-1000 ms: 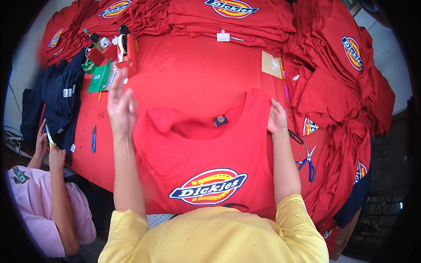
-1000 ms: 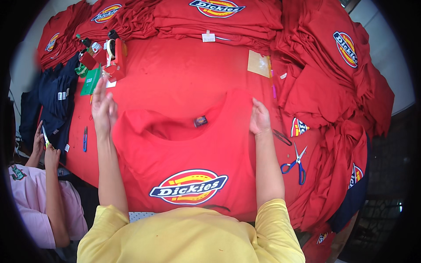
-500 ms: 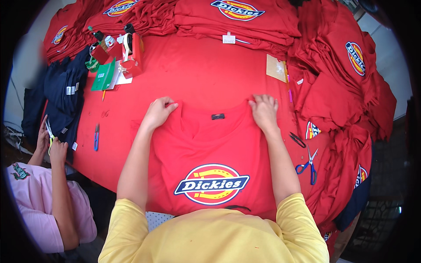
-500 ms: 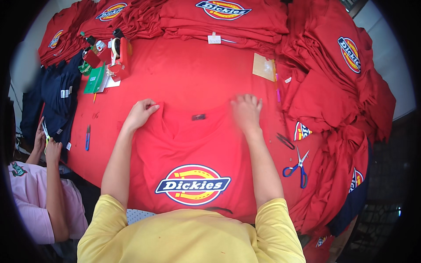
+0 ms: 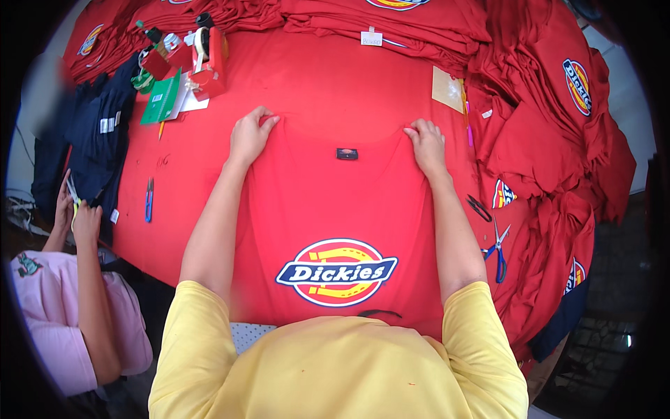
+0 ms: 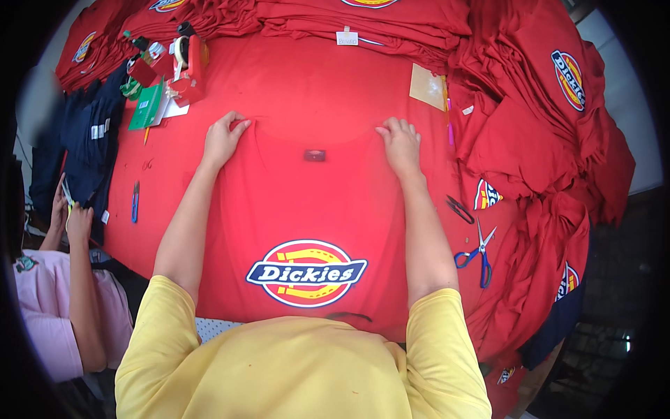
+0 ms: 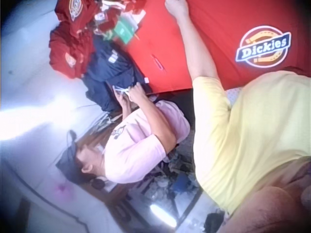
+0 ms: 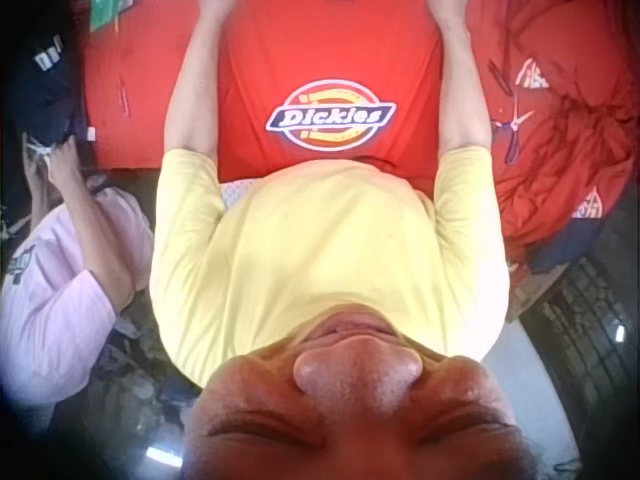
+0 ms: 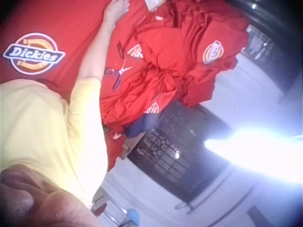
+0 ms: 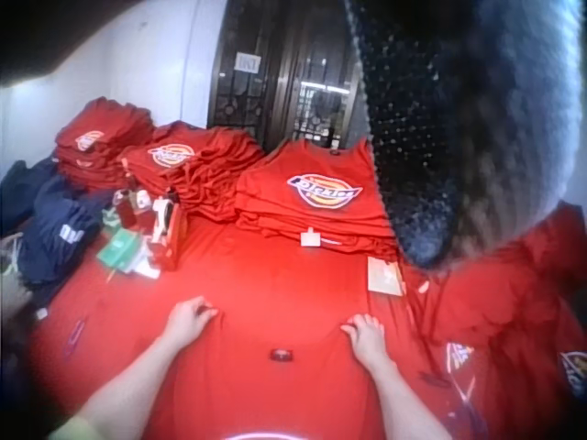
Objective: The person picks up red shirts from a stack, spreads them out on a table to check for loose threads, and trims several threads near the collar and seams using shears.
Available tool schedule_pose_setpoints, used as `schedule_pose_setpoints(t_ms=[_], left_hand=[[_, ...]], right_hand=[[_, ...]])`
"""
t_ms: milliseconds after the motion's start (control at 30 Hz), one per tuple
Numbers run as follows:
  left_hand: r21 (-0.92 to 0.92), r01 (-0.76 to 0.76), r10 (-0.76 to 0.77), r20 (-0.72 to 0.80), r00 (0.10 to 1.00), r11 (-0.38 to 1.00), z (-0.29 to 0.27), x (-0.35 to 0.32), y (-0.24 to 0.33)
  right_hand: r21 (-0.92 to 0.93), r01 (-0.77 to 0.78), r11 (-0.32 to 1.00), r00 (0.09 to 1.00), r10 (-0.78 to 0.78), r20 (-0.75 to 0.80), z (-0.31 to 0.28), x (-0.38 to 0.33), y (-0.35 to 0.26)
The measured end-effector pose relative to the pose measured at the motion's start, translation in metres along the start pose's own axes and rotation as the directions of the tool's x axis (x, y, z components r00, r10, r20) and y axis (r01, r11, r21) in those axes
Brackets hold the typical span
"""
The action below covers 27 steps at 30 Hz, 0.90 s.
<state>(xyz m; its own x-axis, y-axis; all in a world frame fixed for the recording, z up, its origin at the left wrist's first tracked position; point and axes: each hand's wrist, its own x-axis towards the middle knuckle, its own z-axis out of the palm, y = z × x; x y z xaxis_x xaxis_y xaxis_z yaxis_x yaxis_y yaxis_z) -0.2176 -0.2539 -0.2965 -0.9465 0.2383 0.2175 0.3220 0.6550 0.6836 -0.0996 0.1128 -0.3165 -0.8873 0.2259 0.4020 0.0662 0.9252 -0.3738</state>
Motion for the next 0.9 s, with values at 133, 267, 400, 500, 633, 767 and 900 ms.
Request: schedule_pose_setpoints(t_ms=[133,267,400,500,633,767,900], left_hand=[[-0.201,-0.110,0.165,0.281,0.945,0.973,-0.069,-0.040,-0.001],[0.087,-0.031,-0.020,0.526,0.850,0.996,-0.078,-0.138,0.000],[-0.002,0.024,-0.021,0.411,0.911,1.000,-0.073,-0.158,-0.002],[-0.025,0.017,-0.005,0.414,0.910,1.000,-0.073,-0.162,-0.008],[-0.006,-0.015,0.016,0.374,0.927,1.000,-0.067,-0.161,-0.007],[-0.370,0.206,-0.126,0.229,0.965,0.906,-0.069,-0.131,-0.029],[-0.591,0.211,-0.344,-0.121,0.931,0.779,-0.101,-0.121,0.030]], right_hand=[[0.256,0.097,0.962,0.993,-0.111,0.041,-0.069,-0.049,-0.027],[0.145,0.134,0.980,0.965,-0.163,0.206,-0.082,-0.158,-0.035],[0.250,0.051,0.967,0.988,-0.085,0.128,-0.069,-0.180,-0.038],[0.256,0.055,0.965,0.985,-0.095,0.144,-0.068,-0.182,-0.038],[0.161,0.045,0.986,0.983,-0.072,0.171,-0.073,-0.180,-0.041],[0.156,-0.200,0.967,0.980,0.194,0.055,-0.078,-0.133,-0.066],[0.416,-0.175,0.892,0.954,0.259,-0.154,-0.109,-0.101,-0.047]])
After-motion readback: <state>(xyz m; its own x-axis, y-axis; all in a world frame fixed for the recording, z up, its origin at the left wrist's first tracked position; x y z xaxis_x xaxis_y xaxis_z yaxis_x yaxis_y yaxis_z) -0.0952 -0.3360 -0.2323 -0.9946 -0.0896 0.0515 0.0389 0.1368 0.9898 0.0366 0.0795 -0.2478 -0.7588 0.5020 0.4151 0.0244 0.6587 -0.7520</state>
